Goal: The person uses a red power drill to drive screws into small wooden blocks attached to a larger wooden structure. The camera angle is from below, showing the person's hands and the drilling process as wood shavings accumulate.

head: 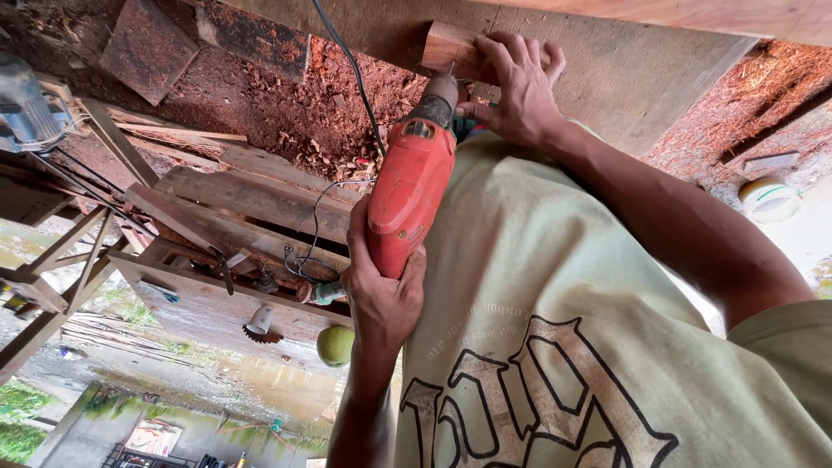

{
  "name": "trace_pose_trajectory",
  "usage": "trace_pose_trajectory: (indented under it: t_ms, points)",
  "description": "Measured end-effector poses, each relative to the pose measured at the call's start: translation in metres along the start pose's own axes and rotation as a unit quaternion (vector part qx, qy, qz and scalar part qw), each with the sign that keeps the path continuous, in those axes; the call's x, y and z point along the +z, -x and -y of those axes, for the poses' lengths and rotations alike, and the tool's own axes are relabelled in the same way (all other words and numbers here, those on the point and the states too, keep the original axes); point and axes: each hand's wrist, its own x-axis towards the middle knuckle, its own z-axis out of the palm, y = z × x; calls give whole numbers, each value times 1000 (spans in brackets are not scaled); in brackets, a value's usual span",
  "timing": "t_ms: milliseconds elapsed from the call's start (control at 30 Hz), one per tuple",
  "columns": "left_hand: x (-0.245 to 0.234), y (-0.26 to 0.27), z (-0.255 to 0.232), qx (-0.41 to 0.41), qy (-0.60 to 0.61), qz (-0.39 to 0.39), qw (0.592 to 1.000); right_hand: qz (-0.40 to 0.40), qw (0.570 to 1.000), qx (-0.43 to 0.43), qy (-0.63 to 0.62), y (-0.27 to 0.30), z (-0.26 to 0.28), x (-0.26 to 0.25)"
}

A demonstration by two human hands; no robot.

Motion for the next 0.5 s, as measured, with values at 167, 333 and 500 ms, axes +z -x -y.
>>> trace_pose_trajectory:
  t_ms: [167,333,500]
  points:
    - [-9,-18,-15,23,-78,57,995,21,962,3,273,-15,-37,25]
    - [-13,-34,-35,19,-108,85,990,-6,954,-14,301,-14,-38,33]
    - [-5,-33,-31,-11,-149,94,984,-43,954,-42,294,-13,-36,31]
